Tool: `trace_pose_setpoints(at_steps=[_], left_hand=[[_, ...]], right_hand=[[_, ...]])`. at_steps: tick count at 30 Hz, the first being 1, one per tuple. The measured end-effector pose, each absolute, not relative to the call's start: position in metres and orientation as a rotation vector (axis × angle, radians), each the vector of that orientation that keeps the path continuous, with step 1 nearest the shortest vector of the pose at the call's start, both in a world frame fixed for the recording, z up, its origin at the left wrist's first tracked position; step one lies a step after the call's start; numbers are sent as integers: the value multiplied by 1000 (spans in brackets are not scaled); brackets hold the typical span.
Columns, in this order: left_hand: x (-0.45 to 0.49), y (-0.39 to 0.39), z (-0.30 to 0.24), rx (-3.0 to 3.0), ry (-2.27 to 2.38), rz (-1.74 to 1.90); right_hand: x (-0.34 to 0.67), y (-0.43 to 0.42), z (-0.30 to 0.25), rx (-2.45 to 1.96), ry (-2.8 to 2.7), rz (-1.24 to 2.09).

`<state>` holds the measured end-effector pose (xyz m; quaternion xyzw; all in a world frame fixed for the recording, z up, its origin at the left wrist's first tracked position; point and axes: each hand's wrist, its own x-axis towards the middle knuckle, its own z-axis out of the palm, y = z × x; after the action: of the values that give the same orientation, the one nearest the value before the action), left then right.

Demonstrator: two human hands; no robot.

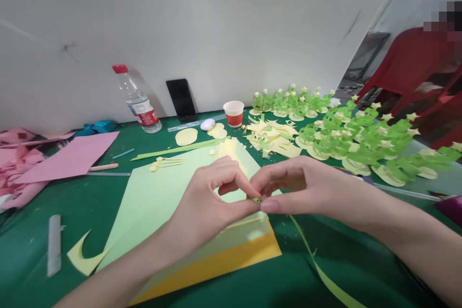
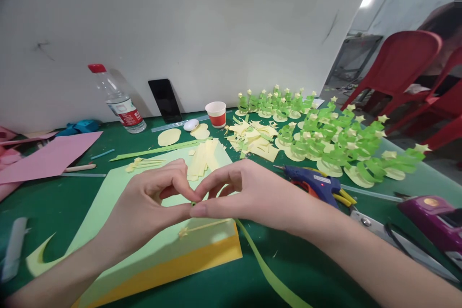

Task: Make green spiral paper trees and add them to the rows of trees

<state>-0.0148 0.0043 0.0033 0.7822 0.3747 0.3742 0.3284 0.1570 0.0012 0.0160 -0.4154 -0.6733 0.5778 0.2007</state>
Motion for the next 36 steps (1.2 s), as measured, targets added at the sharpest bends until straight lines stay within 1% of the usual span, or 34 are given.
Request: trace_pose_setpoints(at_steps=[7, 10, 14, 17, 21, 24, 26, 30, 33, 36], left_hand=[[-17, 4, 0, 2189, 941, 950], [-22, 9, -3, 2179, 878, 1038], [-26, 20, -6, 2167, 844, 1186], [-27, 22, -4, 2286, 797, 1099], [-25, 18, -6, 2168, 809, 958], [-23, 17, -11, 2110, 827, 1081], [-22, 18, -13, 2211, 819, 1151], [-20, 18, -10, 2442, 808, 1082], [-21, 19, -6, 2453, 774, 1022], [-22, 21, -6, 2451, 714, 872]], right_hand=[[157, 1, 15, -1264, -1771, 1496], [163, 6, 17, -1309, -1655, 1443], [166, 11, 14, -1335, -1566, 1461], [164, 12, 10, -1328, -1578, 1475], [163, 11, 9, -1298, -1619, 1477], [163, 12, 9, -1305, -1623, 1498], [164, 12, 9, -1318, -1615, 1500], [163, 12, 7, -1285, -1650, 1522], [160, 11, 5, -1229, -1681, 1582], [158, 10, 2, -1189, -1681, 1618]])
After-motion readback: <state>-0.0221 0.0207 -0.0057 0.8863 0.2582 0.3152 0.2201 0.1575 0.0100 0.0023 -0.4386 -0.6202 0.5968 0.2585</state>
